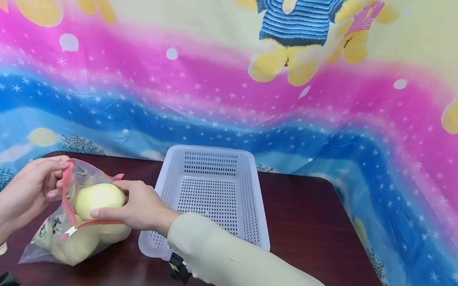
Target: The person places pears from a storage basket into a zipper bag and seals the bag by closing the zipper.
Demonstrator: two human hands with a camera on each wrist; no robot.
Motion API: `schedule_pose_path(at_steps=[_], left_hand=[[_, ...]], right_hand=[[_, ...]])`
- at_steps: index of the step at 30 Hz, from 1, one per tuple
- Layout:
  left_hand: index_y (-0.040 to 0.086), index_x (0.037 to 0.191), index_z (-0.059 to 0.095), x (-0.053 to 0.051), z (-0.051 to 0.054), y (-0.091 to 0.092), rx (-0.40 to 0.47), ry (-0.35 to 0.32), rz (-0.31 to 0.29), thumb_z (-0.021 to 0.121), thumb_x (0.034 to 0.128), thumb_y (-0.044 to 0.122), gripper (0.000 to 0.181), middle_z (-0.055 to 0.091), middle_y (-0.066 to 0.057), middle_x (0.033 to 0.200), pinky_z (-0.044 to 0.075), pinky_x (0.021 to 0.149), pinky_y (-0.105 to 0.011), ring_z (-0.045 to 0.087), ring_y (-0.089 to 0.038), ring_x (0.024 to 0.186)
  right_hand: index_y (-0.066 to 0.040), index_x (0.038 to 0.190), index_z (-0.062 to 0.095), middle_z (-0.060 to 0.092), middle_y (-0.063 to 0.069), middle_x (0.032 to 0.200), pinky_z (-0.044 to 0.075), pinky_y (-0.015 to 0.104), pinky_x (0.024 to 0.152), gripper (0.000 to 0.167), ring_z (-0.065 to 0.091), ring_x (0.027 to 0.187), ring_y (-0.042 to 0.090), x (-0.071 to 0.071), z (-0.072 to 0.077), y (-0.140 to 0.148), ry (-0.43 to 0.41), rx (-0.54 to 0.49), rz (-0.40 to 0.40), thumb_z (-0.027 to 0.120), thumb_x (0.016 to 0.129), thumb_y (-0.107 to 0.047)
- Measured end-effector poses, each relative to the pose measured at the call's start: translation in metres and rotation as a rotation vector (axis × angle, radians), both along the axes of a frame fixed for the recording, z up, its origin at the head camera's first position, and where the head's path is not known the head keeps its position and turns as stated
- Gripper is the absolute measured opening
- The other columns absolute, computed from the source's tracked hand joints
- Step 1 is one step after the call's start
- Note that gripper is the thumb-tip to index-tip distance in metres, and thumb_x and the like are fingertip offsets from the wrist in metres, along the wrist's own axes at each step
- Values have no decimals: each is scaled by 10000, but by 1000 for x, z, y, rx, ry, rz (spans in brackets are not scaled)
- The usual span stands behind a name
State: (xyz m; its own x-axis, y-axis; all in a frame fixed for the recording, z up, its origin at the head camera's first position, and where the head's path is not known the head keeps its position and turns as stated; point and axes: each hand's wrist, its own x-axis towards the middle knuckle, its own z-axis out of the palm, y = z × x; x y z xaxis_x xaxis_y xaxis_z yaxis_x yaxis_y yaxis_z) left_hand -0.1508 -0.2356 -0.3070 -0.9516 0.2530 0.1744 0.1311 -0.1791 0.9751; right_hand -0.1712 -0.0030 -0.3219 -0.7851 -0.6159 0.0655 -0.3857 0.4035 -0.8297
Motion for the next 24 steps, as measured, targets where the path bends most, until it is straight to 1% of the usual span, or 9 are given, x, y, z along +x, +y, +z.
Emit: schedule_pose_path(at_steps=[5,9,11,14,16,20,24], left_hand=[[151,790,562,0,0,1,9,-6,-2,394,1086,130,341,535,80,653,133,546,-392,249,-195,570],[151,782,567,1,-2,2,8,-3,-1,384,1084,120,354,538,81,650,128,544,-391,235,-202,573],[153,786,569,1,-2,1,7,-5,-1,381,1083,118,353,538,82,650,128,544,-392,236,-202,573],[155,804,567,1,-2,1,2,-10,-1,380,1084,125,338,534,86,652,133,548,-394,238,-201,569],[156,818,565,1,-2,0,0,-14,0,382,1086,134,326,530,87,654,138,552,-396,239,-201,565],[154,820,563,2,-3,0,-7,-18,6,383,1085,139,321,526,86,654,141,553,-397,247,-194,561],[153,814,561,2,-4,-1,-5,-23,8,379,1083,131,325,536,84,658,138,555,-394,300,-155,552]], right_hand=[[-151,1091,705,667,-83,867,508,154,691,360,593,772,16,0,-2,-2,48,68,-12,830,818,-351],[-164,967,713,654,-96,750,492,153,636,278,562,682,10,0,-2,-5,52,112,-17,816,826,-382],[-170,940,725,641,-99,698,482,157,608,264,547,640,12,1,-2,-7,42,136,-21,812,829,-393],[-168,964,741,631,-105,675,472,159,589,281,542,622,10,1,-3,-10,33,166,-32,814,826,-402],[-162,998,738,636,-110,693,471,157,592,307,547,633,8,1,-4,-11,40,183,-35,817,824,-403],[-144,1060,728,658,-110,759,473,147,620,366,561,677,2,-1,-6,-14,66,209,-30,817,823,-408],[-125,1172,712,694,-95,869,475,132,675,461,570,747,-5,-2,-8,-15,76,228,-20,822,817,-397]])
